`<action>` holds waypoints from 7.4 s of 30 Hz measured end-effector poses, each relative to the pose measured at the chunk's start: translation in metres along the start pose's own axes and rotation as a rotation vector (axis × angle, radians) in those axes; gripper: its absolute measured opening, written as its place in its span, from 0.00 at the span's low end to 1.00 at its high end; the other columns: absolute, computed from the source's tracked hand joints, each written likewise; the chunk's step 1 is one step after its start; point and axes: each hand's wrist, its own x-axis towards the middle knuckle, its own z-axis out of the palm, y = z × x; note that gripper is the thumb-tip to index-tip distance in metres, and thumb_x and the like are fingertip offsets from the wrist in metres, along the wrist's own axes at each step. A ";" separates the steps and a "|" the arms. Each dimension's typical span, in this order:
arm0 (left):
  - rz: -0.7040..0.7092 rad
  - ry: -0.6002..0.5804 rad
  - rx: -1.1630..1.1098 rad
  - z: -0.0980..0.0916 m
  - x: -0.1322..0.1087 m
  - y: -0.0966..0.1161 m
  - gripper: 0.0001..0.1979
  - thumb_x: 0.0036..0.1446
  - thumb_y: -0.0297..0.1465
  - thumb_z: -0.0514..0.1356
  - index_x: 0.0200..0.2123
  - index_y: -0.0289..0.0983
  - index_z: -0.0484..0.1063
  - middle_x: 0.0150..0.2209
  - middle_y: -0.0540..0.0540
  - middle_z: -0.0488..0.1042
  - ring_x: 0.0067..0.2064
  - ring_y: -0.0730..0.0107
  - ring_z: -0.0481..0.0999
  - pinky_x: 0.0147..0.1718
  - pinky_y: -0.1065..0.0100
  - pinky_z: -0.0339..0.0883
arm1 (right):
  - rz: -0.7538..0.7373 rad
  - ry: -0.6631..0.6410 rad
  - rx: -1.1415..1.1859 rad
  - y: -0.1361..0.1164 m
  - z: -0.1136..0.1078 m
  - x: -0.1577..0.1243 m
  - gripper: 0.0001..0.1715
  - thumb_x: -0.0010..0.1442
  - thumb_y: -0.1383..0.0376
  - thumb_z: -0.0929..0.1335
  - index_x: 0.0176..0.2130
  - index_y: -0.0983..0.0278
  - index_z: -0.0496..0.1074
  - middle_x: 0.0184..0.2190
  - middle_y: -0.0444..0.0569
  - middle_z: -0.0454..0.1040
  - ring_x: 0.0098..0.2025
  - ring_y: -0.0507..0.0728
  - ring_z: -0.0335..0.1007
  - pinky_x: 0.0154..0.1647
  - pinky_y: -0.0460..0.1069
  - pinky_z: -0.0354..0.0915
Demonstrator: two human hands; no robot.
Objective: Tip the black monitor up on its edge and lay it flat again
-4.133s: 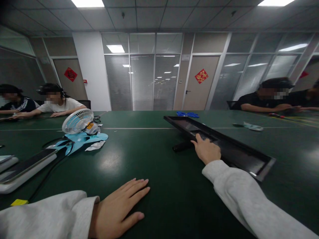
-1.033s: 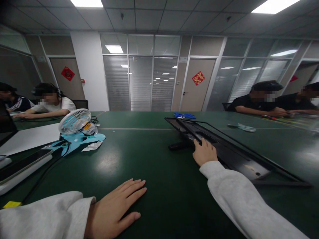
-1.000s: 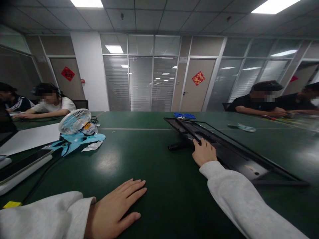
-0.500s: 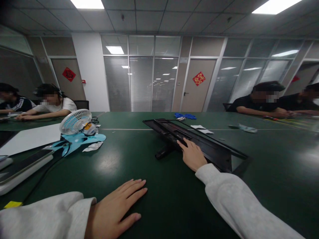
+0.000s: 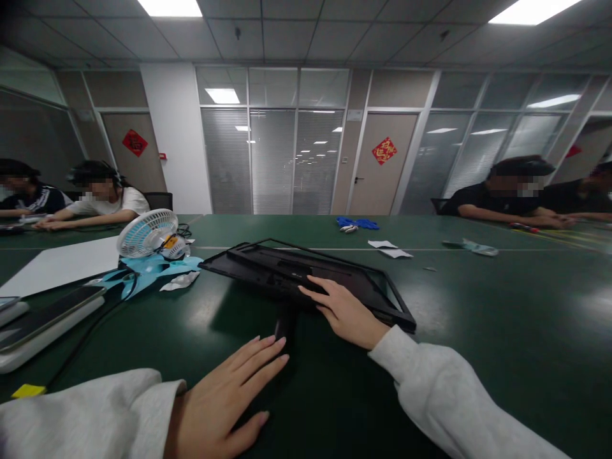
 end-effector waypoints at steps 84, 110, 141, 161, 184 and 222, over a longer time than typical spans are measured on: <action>0.286 0.121 0.006 0.010 0.004 -0.017 0.28 0.69 0.42 0.53 0.65 0.34 0.55 0.67 0.43 0.59 0.69 0.60 0.53 0.67 0.59 0.51 | 0.298 0.047 0.030 -0.059 -0.026 -0.004 0.31 0.70 0.49 0.55 0.61 0.61 0.66 0.50 0.53 0.71 0.51 0.59 0.67 0.57 0.59 0.62; 0.528 0.170 0.140 0.015 0.006 -0.024 0.30 0.71 0.49 0.38 0.60 0.33 0.61 0.60 0.43 0.69 0.63 0.62 0.63 0.68 0.60 0.42 | 0.207 0.204 -0.325 -0.087 -0.045 -0.011 0.27 0.68 0.50 0.58 0.55 0.64 0.66 0.44 0.55 0.67 0.44 0.61 0.63 0.47 0.57 0.61; 0.091 0.412 0.406 0.006 -0.003 -0.007 0.36 0.68 0.41 0.51 0.71 0.34 0.40 0.72 0.44 0.37 0.72 0.58 0.39 0.68 0.54 0.23 | 0.072 0.284 -0.397 -0.097 -0.033 -0.024 0.30 0.61 0.46 0.64 0.52 0.64 0.71 0.41 0.55 0.68 0.39 0.60 0.61 0.40 0.55 0.59; 0.075 0.413 0.433 0.006 -0.005 -0.006 0.37 0.66 0.41 0.53 0.71 0.35 0.43 0.72 0.42 0.36 0.72 0.55 0.39 0.67 0.52 0.22 | -0.003 0.364 -0.386 -0.088 -0.033 -0.020 0.17 0.66 0.61 0.63 0.51 0.62 0.72 0.38 0.52 0.70 0.38 0.57 0.62 0.40 0.52 0.57; 0.085 0.403 0.444 0.005 -0.004 -0.006 0.37 0.65 0.39 0.55 0.71 0.34 0.44 0.72 0.42 0.37 0.72 0.54 0.40 0.67 0.51 0.22 | -0.102 0.393 -0.349 -0.091 -0.030 -0.018 0.16 0.65 0.65 0.65 0.52 0.64 0.73 0.41 0.52 0.75 0.43 0.58 0.67 0.52 0.59 0.60; -0.333 0.239 0.493 -0.104 -0.009 -0.027 0.37 0.66 0.54 0.47 0.68 0.36 0.55 0.65 0.42 0.62 0.64 0.51 0.61 0.61 0.51 0.57 | 0.144 0.186 -0.287 -0.046 -0.068 -0.021 0.36 0.65 0.48 0.61 0.69 0.51 0.53 0.71 0.49 0.47 0.71 0.70 0.39 0.66 0.72 0.49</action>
